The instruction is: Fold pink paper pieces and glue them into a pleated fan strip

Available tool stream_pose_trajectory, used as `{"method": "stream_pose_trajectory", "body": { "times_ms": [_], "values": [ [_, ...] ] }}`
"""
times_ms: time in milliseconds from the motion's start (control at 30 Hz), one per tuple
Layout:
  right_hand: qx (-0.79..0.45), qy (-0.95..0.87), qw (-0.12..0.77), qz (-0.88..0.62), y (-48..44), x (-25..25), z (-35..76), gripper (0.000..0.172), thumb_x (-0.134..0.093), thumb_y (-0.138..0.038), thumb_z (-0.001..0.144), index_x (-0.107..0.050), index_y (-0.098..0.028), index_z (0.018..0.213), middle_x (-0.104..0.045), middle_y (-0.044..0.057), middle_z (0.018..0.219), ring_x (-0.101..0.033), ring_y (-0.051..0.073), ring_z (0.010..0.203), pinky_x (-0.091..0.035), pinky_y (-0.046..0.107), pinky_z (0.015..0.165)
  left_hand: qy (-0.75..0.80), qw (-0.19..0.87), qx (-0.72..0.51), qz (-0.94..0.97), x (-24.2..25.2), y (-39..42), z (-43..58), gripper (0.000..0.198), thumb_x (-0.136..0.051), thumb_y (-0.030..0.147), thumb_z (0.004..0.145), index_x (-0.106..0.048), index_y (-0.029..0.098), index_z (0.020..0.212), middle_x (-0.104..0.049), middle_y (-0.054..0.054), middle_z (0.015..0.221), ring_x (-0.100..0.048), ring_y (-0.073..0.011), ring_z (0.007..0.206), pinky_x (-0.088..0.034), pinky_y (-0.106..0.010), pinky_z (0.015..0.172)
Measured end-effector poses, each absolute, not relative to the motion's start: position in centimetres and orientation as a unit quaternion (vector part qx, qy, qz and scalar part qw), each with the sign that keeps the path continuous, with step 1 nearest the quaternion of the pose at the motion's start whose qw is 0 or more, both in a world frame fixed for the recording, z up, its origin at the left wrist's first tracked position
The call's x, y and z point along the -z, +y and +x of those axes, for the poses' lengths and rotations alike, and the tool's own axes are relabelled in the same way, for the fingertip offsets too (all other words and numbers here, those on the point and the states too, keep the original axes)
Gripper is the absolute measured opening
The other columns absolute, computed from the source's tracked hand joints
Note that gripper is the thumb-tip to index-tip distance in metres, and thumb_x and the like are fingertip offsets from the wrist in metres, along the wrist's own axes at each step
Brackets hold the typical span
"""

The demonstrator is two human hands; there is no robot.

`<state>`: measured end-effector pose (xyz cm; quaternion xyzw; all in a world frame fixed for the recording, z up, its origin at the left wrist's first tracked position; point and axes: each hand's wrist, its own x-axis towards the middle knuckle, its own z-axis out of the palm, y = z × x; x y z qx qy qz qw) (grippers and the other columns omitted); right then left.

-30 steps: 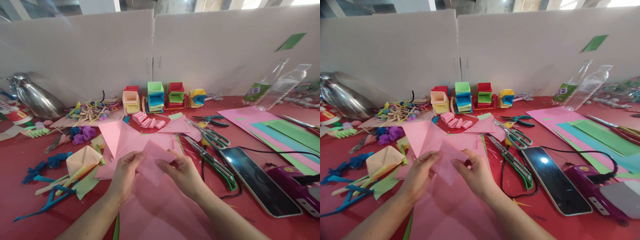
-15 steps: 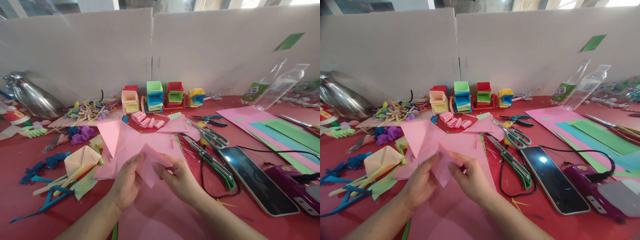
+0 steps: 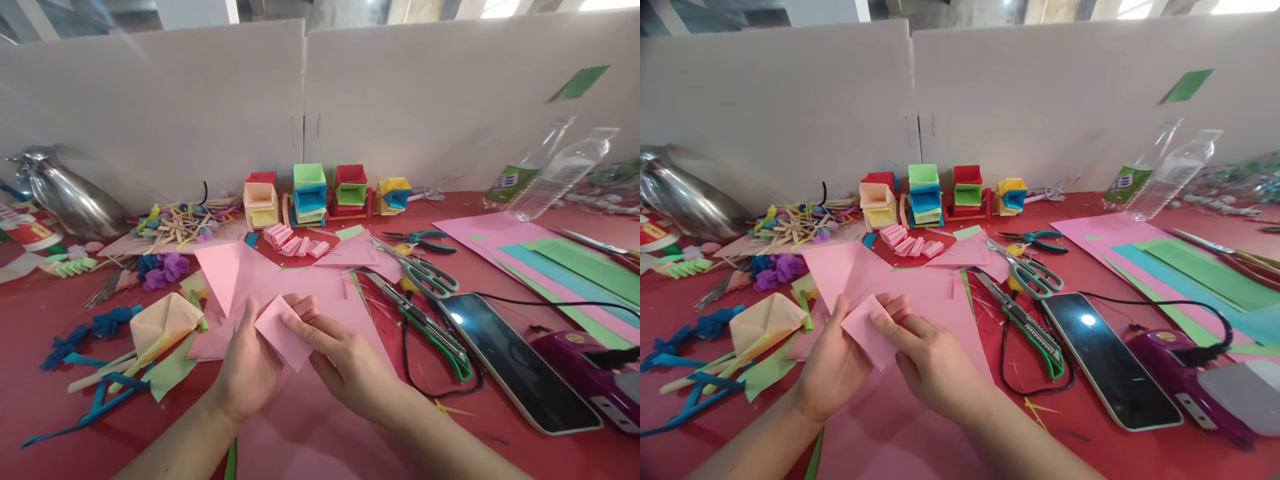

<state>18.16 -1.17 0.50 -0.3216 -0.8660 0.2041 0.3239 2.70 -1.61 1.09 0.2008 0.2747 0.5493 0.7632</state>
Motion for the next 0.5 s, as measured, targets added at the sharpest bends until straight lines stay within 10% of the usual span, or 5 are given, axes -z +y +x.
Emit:
{"method": "stream_pose_trajectory", "body": {
  "times_ms": [500],
  "values": [
    [-0.258,-0.8,0.441,-0.313,-1.5,-2.9,18.9,0.03,-0.057,-0.015,0.079,-0.062,-0.023,0.107,-0.063,0.007,0.099,-0.059,0.018,0.089,-0.049,0.03,0.076,0.327,0.629,-0.563,0.425,-0.9,-2.4,2.9,0.026,-0.051,0.032,0.087,-0.065,0.025,0.107,-0.053,-0.005,0.132,-0.042,-0.0246,0.126,-0.034,-0.037,0.105]
  ]
}}
